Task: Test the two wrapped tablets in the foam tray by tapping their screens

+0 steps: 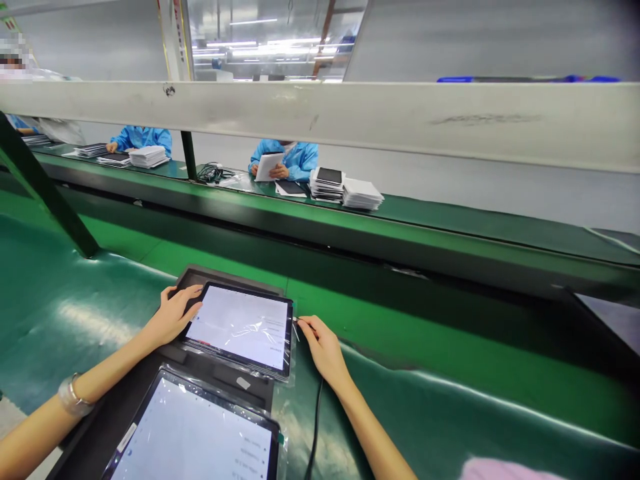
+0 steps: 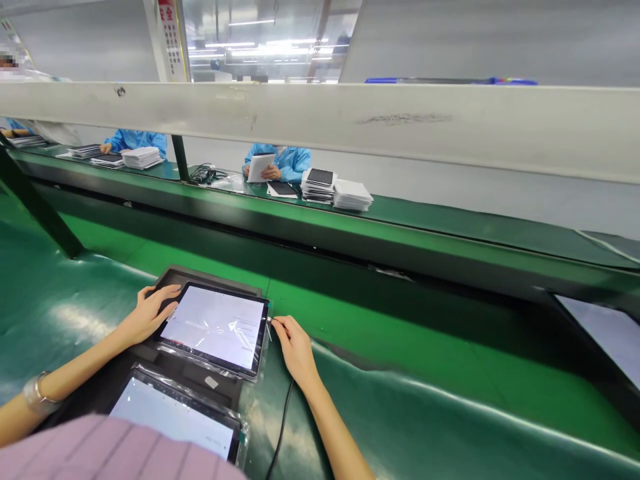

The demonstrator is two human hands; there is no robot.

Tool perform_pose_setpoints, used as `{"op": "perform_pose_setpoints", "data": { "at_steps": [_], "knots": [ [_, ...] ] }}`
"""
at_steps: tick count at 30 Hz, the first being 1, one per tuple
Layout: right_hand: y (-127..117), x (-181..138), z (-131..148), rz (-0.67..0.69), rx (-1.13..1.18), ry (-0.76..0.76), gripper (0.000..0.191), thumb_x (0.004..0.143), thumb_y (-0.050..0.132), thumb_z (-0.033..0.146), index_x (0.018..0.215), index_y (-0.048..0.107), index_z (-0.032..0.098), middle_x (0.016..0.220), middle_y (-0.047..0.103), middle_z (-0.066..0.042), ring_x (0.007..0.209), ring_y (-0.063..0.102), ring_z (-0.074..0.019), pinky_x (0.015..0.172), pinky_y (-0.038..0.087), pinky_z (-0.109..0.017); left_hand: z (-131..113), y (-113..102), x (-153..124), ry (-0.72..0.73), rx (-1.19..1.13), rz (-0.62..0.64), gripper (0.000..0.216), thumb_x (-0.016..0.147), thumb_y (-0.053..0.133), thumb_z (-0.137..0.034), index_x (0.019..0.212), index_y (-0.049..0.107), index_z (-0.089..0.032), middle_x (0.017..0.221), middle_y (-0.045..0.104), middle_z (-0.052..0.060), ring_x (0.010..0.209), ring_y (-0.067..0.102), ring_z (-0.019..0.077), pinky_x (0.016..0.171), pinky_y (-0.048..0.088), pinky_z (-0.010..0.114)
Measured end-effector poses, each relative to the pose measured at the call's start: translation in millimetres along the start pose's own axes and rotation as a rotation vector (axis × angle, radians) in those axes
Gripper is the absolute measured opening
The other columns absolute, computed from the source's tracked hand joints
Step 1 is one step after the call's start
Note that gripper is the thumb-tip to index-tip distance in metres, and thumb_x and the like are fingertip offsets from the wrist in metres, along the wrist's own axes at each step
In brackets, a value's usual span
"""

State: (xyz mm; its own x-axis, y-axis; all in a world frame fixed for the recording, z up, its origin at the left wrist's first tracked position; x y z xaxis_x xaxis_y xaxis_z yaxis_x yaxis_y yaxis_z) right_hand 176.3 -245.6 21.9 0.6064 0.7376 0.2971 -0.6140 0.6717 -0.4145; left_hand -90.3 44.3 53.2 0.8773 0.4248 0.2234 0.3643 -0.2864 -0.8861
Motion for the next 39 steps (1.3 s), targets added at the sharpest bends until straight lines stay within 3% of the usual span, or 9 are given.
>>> {"op": "perform_pose_setpoints", "data": {
  "at_steps": [14, 22, 29, 32, 36, 39],
  "knots": [
    [-18.8, 16.1, 14.9, 0.184, -0.105, -0.001, 0.032, 0.103, 0.051, 0.051, 0.092, 0.070, 0.028, 0.094, 0.070, -0.004, 0.087, 0.063, -0.0319, 0.080, 0.044, -0.041, -1.7, -2.5, 0.4, 0.017, -0.101, 0.021, 0.045, 0.107, 0.040, -0.038, 0.149, 0.033, -0.025, 0.142, 0.059, 0.009, 0.131, 0.055, 0.0221, 0.115, 0.027, 0.044],
    [-6.4, 20.5, 12.7, 0.199, -0.031, 0.053, 0.041, 0.102, 0.045, 0.055, 0.079, 0.062, 0.025, 0.079, 0.066, -0.004, 0.075, 0.058, -0.0282, 0.072, 0.043, -0.038, -3.4, -1.6, 2.4, -0.006, -0.172, 0.016, 0.054, 0.105, 0.043, -0.044, 0.154, 0.033, -0.024, 0.141, 0.057, 0.009, 0.130, 0.054, 0.0243, 0.115, 0.039, 0.041],
    [-10.7, 23.1, 18.5, 0.269, 0.018, 0.069, 0.039, 0.099, 0.056, 0.056, 0.080, 0.071, 0.025, 0.083, 0.069, -0.004, 0.079, 0.060, -0.0293, 0.075, 0.042, -0.038, -0.5, -0.4, 4.0, -0.069, -0.273, 0.029, 0.055, 0.102, 0.044, -0.038, 0.155, 0.034, -0.024, 0.139, 0.059, 0.010, 0.131, 0.054, 0.0244, 0.116, 0.039, 0.043],
    [-13.9, 20.3, 13.2, 0.202, 0.082, 0.115, 0.046, 0.096, 0.061, 0.066, 0.084, 0.075, 0.023, 0.078, 0.065, -0.005, 0.075, 0.059, -0.0281, 0.068, 0.045, -0.036, 2.4, 2.2, 6.8, -0.123, -0.323, 0.015, 0.053, 0.103, 0.040, -0.040, 0.153, 0.033, -0.022, 0.134, 0.061, 0.011, 0.131, 0.055, 0.0234, 0.115, 0.041, 0.041],
    [-17.7, 11.5, -3.0, 0.001, 0.224, 0.228, 0.070, 0.098, 0.041, 0.082, 0.099, 0.071, 0.019, 0.062, 0.040, 0.001, 0.049, 0.040, -0.0194, 0.043, 0.033, -0.027, 5.4, 4.8, 8.5, -0.157, -0.356, 0.015, 0.053, 0.105, 0.039, -0.044, 0.152, 0.032, -0.023, 0.133, 0.061, 0.011, 0.129, 0.056, 0.0241, 0.113, 0.043, 0.041],
    [-19.6, 4.8, -8.8, -0.106, 0.287, 0.230, 0.067, 0.098, 0.045, 0.081, 0.103, 0.068, 0.019, 0.067, 0.040, 0.001, 0.052, 0.041, -0.0192, 0.043, 0.034, -0.027, 7.6, 5.7, 8.0, -0.163, -0.368, 0.018, 0.052, 0.105, 0.038, -0.047, 0.152, 0.031, -0.024, 0.135, 0.060, 0.011, 0.131, 0.055, 0.0244, 0.114, 0.042, 0.042]
  ]
}}
Point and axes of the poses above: each hand's wrist, its own x-axis towards the middle knuckle, its own y-axis out of the palm, z = x × y, the point moved 3 cm from there along x, towards the middle knuckle
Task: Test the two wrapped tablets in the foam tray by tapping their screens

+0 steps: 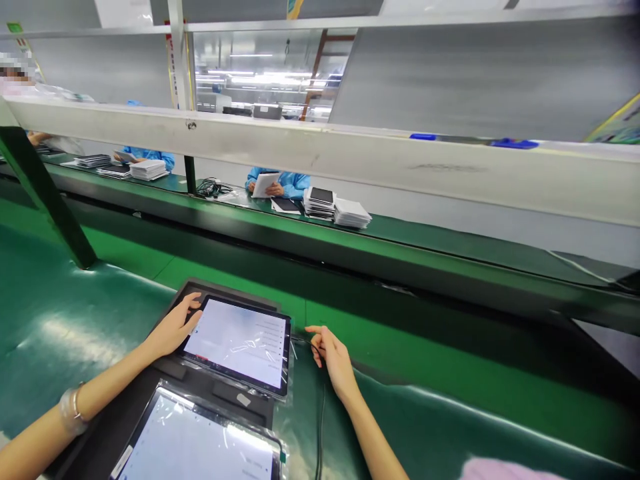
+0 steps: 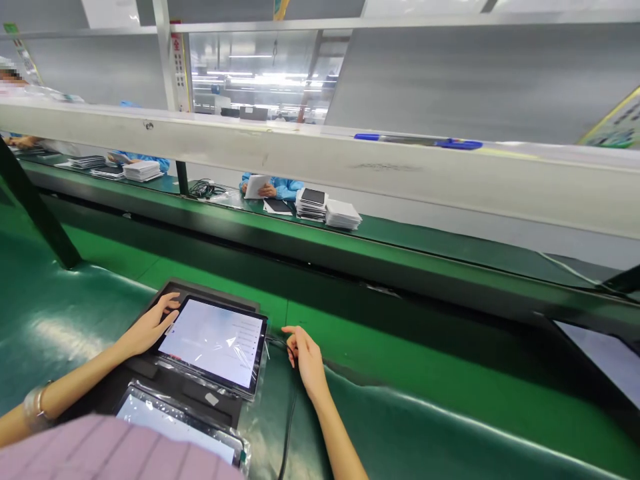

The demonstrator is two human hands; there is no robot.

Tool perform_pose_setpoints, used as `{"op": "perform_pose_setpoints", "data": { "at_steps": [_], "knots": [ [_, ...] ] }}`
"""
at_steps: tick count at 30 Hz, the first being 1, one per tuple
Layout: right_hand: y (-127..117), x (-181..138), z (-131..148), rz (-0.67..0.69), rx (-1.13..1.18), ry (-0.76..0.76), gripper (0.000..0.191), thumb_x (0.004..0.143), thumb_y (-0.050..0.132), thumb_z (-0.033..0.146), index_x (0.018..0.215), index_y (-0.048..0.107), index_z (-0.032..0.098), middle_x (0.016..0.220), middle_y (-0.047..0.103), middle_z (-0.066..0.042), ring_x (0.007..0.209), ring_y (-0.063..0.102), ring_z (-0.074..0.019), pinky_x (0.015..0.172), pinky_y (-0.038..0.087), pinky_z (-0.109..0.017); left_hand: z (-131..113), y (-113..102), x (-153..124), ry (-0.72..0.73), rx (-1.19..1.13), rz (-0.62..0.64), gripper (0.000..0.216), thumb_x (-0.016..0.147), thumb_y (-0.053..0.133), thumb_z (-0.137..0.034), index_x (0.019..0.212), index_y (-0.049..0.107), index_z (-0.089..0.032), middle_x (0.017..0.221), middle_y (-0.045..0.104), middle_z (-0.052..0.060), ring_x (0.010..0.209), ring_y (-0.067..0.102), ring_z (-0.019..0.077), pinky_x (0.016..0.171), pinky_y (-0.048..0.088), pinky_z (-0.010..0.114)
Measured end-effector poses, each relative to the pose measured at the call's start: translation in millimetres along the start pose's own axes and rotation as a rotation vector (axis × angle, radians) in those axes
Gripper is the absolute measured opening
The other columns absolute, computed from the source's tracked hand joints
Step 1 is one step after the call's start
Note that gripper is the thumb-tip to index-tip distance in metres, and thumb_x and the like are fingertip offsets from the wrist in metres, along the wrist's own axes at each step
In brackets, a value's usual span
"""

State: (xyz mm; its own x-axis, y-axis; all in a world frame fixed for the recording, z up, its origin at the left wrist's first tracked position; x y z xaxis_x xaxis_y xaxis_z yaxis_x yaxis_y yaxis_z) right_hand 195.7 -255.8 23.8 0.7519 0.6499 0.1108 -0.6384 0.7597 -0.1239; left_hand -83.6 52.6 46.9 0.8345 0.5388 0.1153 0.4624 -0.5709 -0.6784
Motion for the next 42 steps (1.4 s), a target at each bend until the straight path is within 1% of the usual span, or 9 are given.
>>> {"op": "perform_pose_setpoints", "data": {
  "at_steps": [5, 11, 14, 19, 22, 25, 27, 30, 42],
  "knots": [
    [3.9, -6.1, 3.8, 0.077, -0.044, -0.056, 0.056, 0.085, 0.079, 0.070, 0.110, 0.078, 0.020, 0.083, 0.062, -0.006, 0.065, 0.052, -0.0222, 0.051, 0.040, -0.029, 1.2, 0.3, -0.9, -0.005, 0.001, 0.001, 0.051, 0.107, 0.036, -0.048, 0.151, 0.032, -0.022, 0.135, 0.060, 0.011, 0.131, 0.055, 0.0228, 0.114, 0.042, 0.039],
    [7.1, -5.9, 6.8, 0.080, -0.117, -0.140, 0.041, 0.088, 0.078, 0.064, 0.099, 0.084, 0.025, 0.093, 0.069, -0.008, 0.082, 0.059, -0.0280, 0.068, 0.045, -0.036, 2.0, 0.1, 0.9, 0.049, 0.068, -0.023, 0.047, 0.107, 0.038, -0.043, 0.147, 0.037, -0.021, 0.131, 0.062, 0.010, 0.127, 0.057, 0.0227, 0.112, 0.044, 0.040],
    [6.1, -5.6, 3.6, 0.054, -0.140, -0.154, 0.040, 0.088, 0.077, 0.064, 0.097, 0.084, 0.026, 0.093, 0.070, -0.007, 0.084, 0.061, -0.0294, 0.074, 0.045, -0.039, -11.6, 0.3, 9.3, 0.105, 0.150, -0.096, 0.044, 0.104, 0.039, -0.041, 0.139, 0.046, -0.016, 0.130, 0.061, 0.015, 0.130, 0.051, 0.0301, 0.116, 0.036, 0.052],
    [4.8, -8.5, -4.7, 0.058, -0.171, -0.133, 0.037, 0.092, 0.071, 0.058, 0.102, 0.083, 0.024, 0.094, 0.075, -0.007, 0.087, 0.068, -0.0326, 0.084, 0.051, -0.043, -95.3, 30.4, 36.9, 0.332, 0.248, -0.082, 0.052, 0.097, 0.059, -0.049, 0.141, 0.050, -0.024, 0.145, 0.053, 0.011, 0.146, 0.034, 0.0317, 0.122, 0.023, 0.053],
    [4.7, -11.6, -4.3, 0.082, -0.207, -0.150, 0.038, 0.095, 0.064, 0.052, 0.109, 0.082, 0.022, 0.092, 0.076, -0.006, 0.082, 0.070, -0.0313, 0.081, 0.054, -0.041, -158.7, 75.1, 53.3, 0.606, 0.331, 0.112, 0.072, 0.093, 0.064, -0.061, 0.150, 0.043, -0.022, 0.155, 0.048, 0.012, 0.154, 0.022, 0.0327, 0.126, 0.009, 0.060],
    [3.4, -13.9, 3.0, 0.116, -0.281, -0.198, 0.036, 0.096, 0.060, 0.048, 0.110, 0.082, 0.023, 0.090, 0.076, -0.005, 0.080, 0.071, -0.0296, 0.079, 0.054, -0.039, -192.1, 119.4, 67.2, 0.665, 0.428, 0.386, 0.077, 0.087, 0.068, -0.068, 0.145, 0.050, -0.019, 0.146, 0.058, 0.012, 0.154, 0.025, 0.0325, 0.121, -0.011, 0.070],
    [1.7, -15.0, 9.2, 0.147, -0.336, -0.232, 0.034, 0.098, 0.058, 0.045, 0.110, 0.082, 0.024, 0.087, 0.076, -0.003, 0.076, 0.071, -0.0281, 0.076, 0.053, -0.037, -196.9, 136.7, 73.7, 0.596, 0.509, 0.514, 0.064, 0.081, 0.075, -0.063, 0.126, 0.063, -0.018, 0.133, 0.067, 0.010, 0.151, 0.032, 0.0321, 0.118, -0.015, 0.072],
    [-1.1, -17.0, 15.4, 0.200, -0.397, -0.278, 0.033, 0.101, 0.055, 0.043, 0.112, 0.082, 0.026, 0.088, 0.076, -0.001, 0.077, 0.072, -0.0270, 0.076, 0.053, -0.036, -194.9, 142.9, 75.7, 0.542, 0.548, 0.573, 0.045, 0.076, 0.079, -0.054, 0.103, 0.067, -0.020, 0.126, 0.070, 0.006, 0.151, 0.034, 0.0288, 0.120, -0.015, 0.068],
    [-15.8, -33.0, 18.7, 0.166, -0.524, -0.420, 0.041, 0.108, 0.047, 0.046, 0.107, 0.082, 0.025, 0.098, 0.076, -0.006, 0.086, 0.062, -0.0322, 0.084, 0.053, -0.048, -197.0, 142.3, 65.5, 0.620, 0.569, 0.570, 0.031, 0.079, 0.073, -0.046, 0.097, 0.067, -0.022, 0.121, 0.071, 0.001, 0.152, 0.031, 0.0277, 0.120, -0.021, 0.062]
  ]
}}
Point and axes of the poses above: each hand's wrist, its own x-axis towards the middle knuckle, its own y-axis out of the palm, z = x × y, the point moved 3 cm from there along x, towards the middle knuckle
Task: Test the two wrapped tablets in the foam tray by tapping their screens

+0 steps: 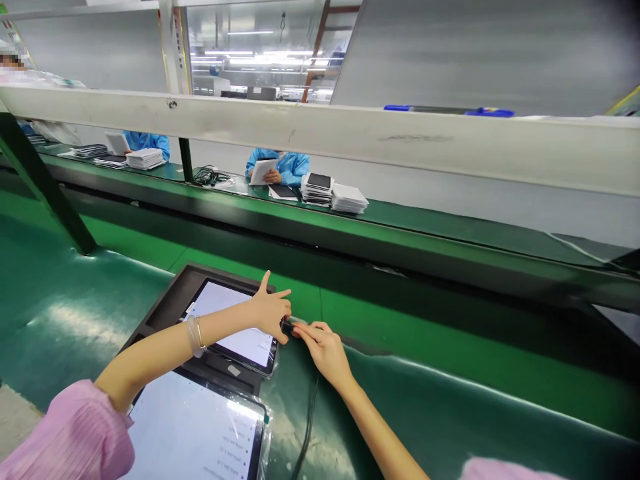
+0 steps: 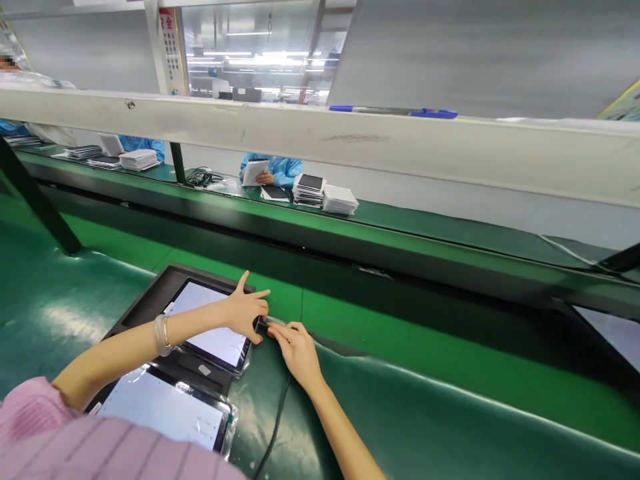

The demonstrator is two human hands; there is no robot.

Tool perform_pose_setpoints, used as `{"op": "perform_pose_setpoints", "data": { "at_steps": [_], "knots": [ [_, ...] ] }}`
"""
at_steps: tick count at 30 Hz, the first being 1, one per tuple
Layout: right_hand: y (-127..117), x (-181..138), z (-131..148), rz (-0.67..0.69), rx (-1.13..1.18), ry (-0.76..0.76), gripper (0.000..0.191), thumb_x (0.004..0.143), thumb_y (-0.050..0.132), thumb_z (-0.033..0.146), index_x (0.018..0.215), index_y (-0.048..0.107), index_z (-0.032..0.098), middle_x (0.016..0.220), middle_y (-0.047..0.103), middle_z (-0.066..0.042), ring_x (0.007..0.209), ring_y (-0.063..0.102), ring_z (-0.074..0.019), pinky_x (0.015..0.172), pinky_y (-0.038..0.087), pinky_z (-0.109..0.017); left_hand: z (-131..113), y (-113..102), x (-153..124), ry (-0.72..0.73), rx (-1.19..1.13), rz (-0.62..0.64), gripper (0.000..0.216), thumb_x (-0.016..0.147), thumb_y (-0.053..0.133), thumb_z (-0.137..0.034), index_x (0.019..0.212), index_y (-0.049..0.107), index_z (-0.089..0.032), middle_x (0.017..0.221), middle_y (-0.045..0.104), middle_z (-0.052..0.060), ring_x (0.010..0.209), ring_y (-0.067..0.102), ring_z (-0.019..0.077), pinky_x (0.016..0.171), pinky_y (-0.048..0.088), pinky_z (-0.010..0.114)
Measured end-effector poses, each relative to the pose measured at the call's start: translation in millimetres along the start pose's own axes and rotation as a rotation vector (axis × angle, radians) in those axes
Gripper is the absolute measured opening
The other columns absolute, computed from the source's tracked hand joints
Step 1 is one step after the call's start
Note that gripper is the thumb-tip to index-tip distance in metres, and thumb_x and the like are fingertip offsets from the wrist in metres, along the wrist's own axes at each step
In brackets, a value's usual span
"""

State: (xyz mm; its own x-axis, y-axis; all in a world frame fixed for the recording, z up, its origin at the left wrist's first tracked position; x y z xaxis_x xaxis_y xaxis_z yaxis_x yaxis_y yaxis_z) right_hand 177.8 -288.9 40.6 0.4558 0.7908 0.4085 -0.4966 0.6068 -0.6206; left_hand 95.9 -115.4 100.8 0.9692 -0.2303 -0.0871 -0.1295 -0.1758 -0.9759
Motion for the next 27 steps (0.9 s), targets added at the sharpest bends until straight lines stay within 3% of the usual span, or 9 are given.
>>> {"op": "perform_pose_setpoints", "data": {
  "at_steps": [7, 11, 15, 17, 19, 20, 22, 23, 27],
  "knots": [
    [-5.3, 1.6, -3.9, -0.043, -0.026, -0.014, 0.045, 0.107, 0.048, 0.054, 0.101, 0.083, 0.027, 0.091, 0.076, -0.004, 0.087, 0.065, -0.0311, 0.092, 0.051, -0.049, -0.8, -1.5, -4.0, 0.022, -0.015, -0.032, 0.040, 0.077, 0.078, -0.056, 0.093, 0.067, -0.021, 0.121, 0.072, -0.001, 0.153, 0.031, 0.0254, 0.121, -0.023, 0.057],
    [-62.7, -28.8, -29.9, -0.217, -0.088, 0.115, 0.049, 0.102, 0.053, 0.062, 0.097, 0.082, 0.023, 0.090, 0.076, -0.007, 0.092, 0.067, -0.0354, 0.087, 0.053, -0.050, 9.0, -4.3, -6.4, -0.008, -0.021, -0.012, 0.040, 0.075, 0.081, -0.058, 0.089, 0.070, -0.022, 0.118, 0.074, 0.000, 0.152, 0.031, 0.0266, 0.123, -0.019, 0.056],
    [-105.3, -86.4, -29.4, -0.213, 0.000, 0.329, 0.049, 0.091, 0.069, 0.067, 0.094, 0.082, 0.020, 0.081, 0.075, -0.007, 0.080, 0.073, -0.0314, 0.075, 0.059, -0.037, 16.6, 1.9, -13.8, -0.014, -0.070, -0.075, 0.052, 0.083, 0.077, -0.063, 0.115, 0.069, -0.023, 0.143, 0.062, 0.003, 0.152, 0.033, 0.0280, 0.122, -0.019, 0.062],
    [-96.3, -116.0, -9.2, -0.212, 0.193, 0.460, 0.047, 0.090, 0.073, 0.065, 0.098, 0.081, 0.019, 0.078, 0.073, -0.006, 0.066, 0.069, -0.0249, 0.066, 0.060, -0.029, 13.4, 6.2, -26.0, -0.007, -0.068, -0.159, 0.055, 0.092, 0.069, -0.063, 0.129, 0.063, -0.022, 0.154, 0.050, 0.007, 0.152, 0.031, 0.0292, 0.120, -0.018, 0.066],
    [-68.4, -138.8, 22.0, -0.160, 0.285, 0.518, 0.041, 0.096, 0.070, 0.059, 0.108, 0.081, 0.021, 0.063, 0.065, -0.001, 0.050, 0.060, -0.0186, 0.054, 0.055, -0.022, 8.3, 8.0, -49.4, -0.029, -0.059, -0.254, 0.055, 0.101, 0.057, -0.060, 0.141, 0.055, -0.023, 0.159, 0.044, 0.008, 0.154, 0.027, 0.0280, 0.122, -0.014, 0.068],
    [-51.5, -146.5, 39.3, -0.142, 0.296, 0.511, 0.037, 0.094, 0.072, 0.057, 0.104, 0.082, 0.023, 0.067, 0.069, -0.003, 0.054, 0.063, -0.0189, 0.051, 0.054, -0.020, 6.5, 7.6, -65.9, -0.055, -0.048, -0.294, 0.054, 0.104, 0.051, -0.058, 0.145, 0.051, -0.023, 0.160, 0.041, 0.008, 0.155, 0.025, 0.0267, 0.124, -0.010, 0.067],
    [-17.4, -154.6, 71.3, -0.082, 0.325, 0.473, 0.026, 0.090, 0.078, 0.052, 0.093, 0.085, 0.027, 0.091, 0.076, -0.005, 0.077, 0.073, -0.0242, 0.068, 0.058, -0.019, 6.5, 4.4, -108.1, -0.138, -0.017, -0.352, 0.053, 0.107, 0.043, -0.056, 0.150, 0.046, -0.024, 0.164, 0.036, 0.007, 0.156, 0.022, 0.0253, 0.127, 0.000, 0.063],
    [-3.1, -155.5, 85.1, -0.066, 0.345, 0.433, 0.021, 0.090, 0.078, 0.049, 0.091, 0.085, 0.030, 0.088, 0.076, -0.003, 0.069, 0.072, -0.0220, 0.060, 0.057, -0.017, 8.8, 2.0, -132.8, -0.199, -0.002, -0.375, 0.053, 0.108, 0.040, -0.055, 0.152, 0.044, -0.025, 0.165, 0.034, 0.007, 0.156, 0.023, 0.0258, 0.128, 0.006, 0.062],
    [27.7, -149.6, 116.0, -0.100, 0.339, 0.262, 0.009, 0.094, 0.076, 0.041, 0.095, 0.083, 0.036, 0.080, 0.073, 0.002, 0.057, 0.066, -0.0201, 0.056, 0.056, -0.022, 25.8, -1.5, -240.9, -0.539, -0.072, -0.464, 0.046, 0.109, 0.038, -0.049, 0.150, 0.044, -0.028, 0.160, 0.043, 0.005, 0.148, 0.039, 0.0256, 0.124, 0.030, 0.051]
  ]
}}
Point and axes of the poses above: each hand's wrist, its own x-axis towards the middle knuckle, its own y-axis out of the palm, z = x × y, the point moved 3 cm from there along x, towards the middle knuckle
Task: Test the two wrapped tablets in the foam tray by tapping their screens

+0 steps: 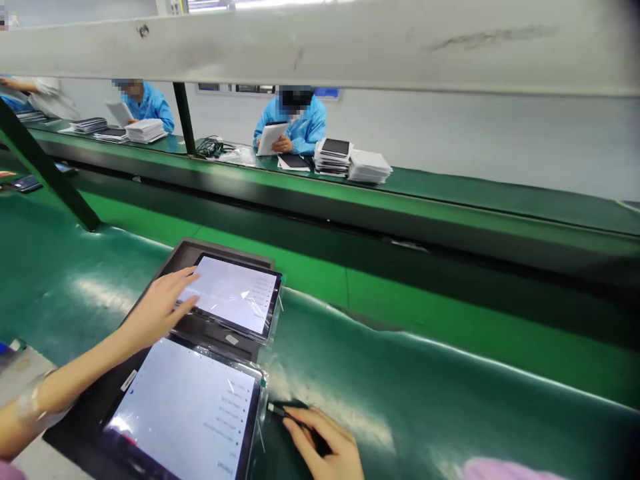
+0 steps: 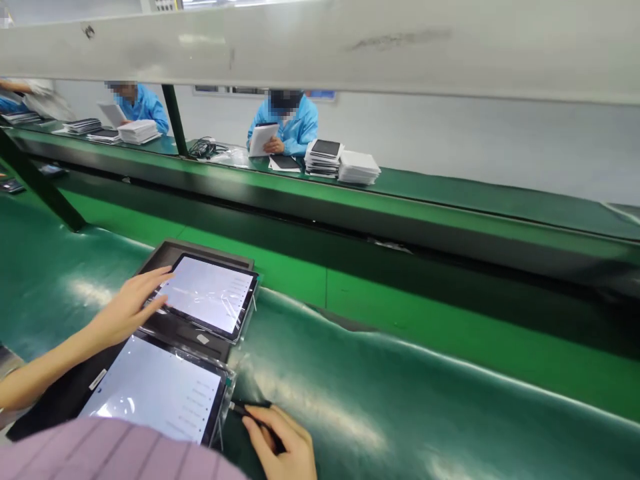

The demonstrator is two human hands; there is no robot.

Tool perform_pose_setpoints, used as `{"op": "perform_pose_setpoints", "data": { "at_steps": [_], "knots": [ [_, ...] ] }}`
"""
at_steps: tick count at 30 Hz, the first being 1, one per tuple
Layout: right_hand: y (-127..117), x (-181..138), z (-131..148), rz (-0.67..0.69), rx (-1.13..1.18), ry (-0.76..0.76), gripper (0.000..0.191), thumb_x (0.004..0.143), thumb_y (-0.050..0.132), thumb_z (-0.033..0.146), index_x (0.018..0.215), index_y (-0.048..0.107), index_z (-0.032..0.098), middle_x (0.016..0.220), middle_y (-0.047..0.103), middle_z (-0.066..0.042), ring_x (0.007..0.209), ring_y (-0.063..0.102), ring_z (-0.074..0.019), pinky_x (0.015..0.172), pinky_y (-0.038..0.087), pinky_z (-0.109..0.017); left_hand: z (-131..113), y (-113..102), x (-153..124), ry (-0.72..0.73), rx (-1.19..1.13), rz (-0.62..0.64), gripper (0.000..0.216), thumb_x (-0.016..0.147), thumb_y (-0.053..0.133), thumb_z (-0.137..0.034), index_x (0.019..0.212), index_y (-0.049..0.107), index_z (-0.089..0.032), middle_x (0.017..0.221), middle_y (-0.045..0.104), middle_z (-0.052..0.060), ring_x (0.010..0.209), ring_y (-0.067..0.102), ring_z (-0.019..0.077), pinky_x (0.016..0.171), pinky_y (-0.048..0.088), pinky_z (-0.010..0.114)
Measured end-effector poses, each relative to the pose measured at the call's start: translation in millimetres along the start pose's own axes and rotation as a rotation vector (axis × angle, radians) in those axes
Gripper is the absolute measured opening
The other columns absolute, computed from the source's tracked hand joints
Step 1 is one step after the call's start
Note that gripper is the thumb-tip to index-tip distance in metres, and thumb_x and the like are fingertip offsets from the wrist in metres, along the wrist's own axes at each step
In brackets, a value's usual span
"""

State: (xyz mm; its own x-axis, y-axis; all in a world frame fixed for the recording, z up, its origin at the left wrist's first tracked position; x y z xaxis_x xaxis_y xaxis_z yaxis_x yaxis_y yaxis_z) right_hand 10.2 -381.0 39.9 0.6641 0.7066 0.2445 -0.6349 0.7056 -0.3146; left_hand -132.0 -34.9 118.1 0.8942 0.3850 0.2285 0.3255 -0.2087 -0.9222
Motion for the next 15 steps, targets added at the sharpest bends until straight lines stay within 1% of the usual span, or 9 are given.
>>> {"op": "perform_pose_setpoints", "data": {
  "at_steps": [2, 4, 6, 8, 11, 13, 15],
  "knots": [
    [6.5, 1.7, 1.2, -0.001, -0.011, -0.041, 0.009, 0.095, 0.074, 0.042, 0.096, 0.081, 0.036, 0.071, 0.068, 0.003, 0.048, 0.059, -0.0201, 0.049, 0.053, -0.025, 28.9, -14.3, -39.0, -0.194, -0.066, -0.030, 0.044, 0.109, 0.038, -0.048, 0.148, 0.044, -0.029, 0.153, 0.050, 0.003, 0.142, 0.046, 0.0234, 0.121, 0.036, 0.046],
    [10.0, 2.9, -1.5, 0.035, -0.021, -0.032, 0.010, 0.096, 0.073, 0.044, 0.095, 0.080, 0.037, 0.066, 0.063, 0.003, 0.047, 0.057, -0.0212, 0.046, 0.050, -0.028, 48.6, -18.2, -77.3, -0.357, -0.092, -0.052, 0.040, 0.108, 0.038, -0.049, 0.143, 0.046, -0.033, 0.143, 0.058, -0.001, 0.133, 0.055, 0.0229, 0.117, 0.042, 0.046],
    [12.1, 2.8, -4.6, 0.087, -0.023, -0.008, 0.011, 0.097, 0.071, 0.045, 0.095, 0.079, 0.038, 0.065, 0.062, 0.003, 0.047, 0.057, -0.0217, 0.045, 0.049, -0.029, 57.4, -13.9, -110.2, -0.454, -0.090, -0.072, 0.034, 0.106, 0.039, -0.050, 0.138, 0.048, -0.040, 0.132, 0.066, -0.004, 0.126, 0.061, 0.0249, 0.112, 0.047, 0.050],
    [13.5, 1.9, -6.3, 0.132, -0.020, 0.013, 0.012, 0.098, 0.070, 0.045, 0.094, 0.078, 0.038, 0.067, 0.063, 0.003, 0.048, 0.058, -0.0215, 0.044, 0.049, -0.028, 57.4, -5.1, -133.9, -0.500, -0.095, -0.085, 0.030, 0.105, 0.039, -0.049, 0.134, 0.049, -0.045, 0.129, 0.068, -0.006, 0.127, 0.061, 0.0265, 0.111, 0.048, 0.054],
    [13.8, 0.2, -5.2, 0.132, -0.025, 0.026, 0.012, 0.099, 0.069, 0.046, 0.094, 0.078, 0.038, 0.071, 0.065, 0.004, 0.048, 0.059, -0.0212, 0.043, 0.049, -0.027, 50.3, 7.4, -150.2, -0.528, -0.125, -0.074, 0.030, 0.104, 0.040, -0.048, 0.132, 0.050, -0.047, 0.131, 0.067, -0.007, 0.129, 0.059, 0.0263, 0.111, 0.048, 0.054],
    [13.3, -0.1, -2.9, 0.108, -0.030, 0.029, 0.012, 0.099, 0.069, 0.046, 0.095, 0.078, 0.039, 0.074, 0.067, 0.004, 0.048, 0.059, -0.0213, 0.043, 0.049, -0.027, 46.7, 11.7, -151.3, -0.530, -0.137, -0.066, 0.029, 0.104, 0.042, -0.049, 0.131, 0.051, -0.046, 0.129, 0.069, -0.007, 0.126, 0.061, 0.0266, 0.109, 0.050, 0.054],
    [13.0, 0.3, 0.3, 0.095, -0.042, 0.012, 0.012, 0.099, 0.070, 0.047, 0.096, 0.078, 0.039, 0.070, 0.065, 0.004, 0.046, 0.057, -0.0214, 0.043, 0.049, -0.027, 46.9, 13.3, -149.5, -0.540, -0.147, -0.065, 0.028, 0.104, 0.042, -0.050, 0.129, 0.054, -0.045, 0.127, 0.070, -0.007, 0.125, 0.062, 0.0266, 0.110, 0.050, 0.054]
  ]
}}
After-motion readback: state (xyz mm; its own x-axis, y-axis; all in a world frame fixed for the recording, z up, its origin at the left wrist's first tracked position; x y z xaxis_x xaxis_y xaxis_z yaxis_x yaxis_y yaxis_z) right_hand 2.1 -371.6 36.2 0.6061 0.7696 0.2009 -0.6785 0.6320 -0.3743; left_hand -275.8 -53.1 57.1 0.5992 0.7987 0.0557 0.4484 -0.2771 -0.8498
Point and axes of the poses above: each hand's wrist, its own x-axis towards the middle knuckle, its own y-axis out of the palm, z = x × y, the point moved 3 cm from there along x, towards the middle knuckle
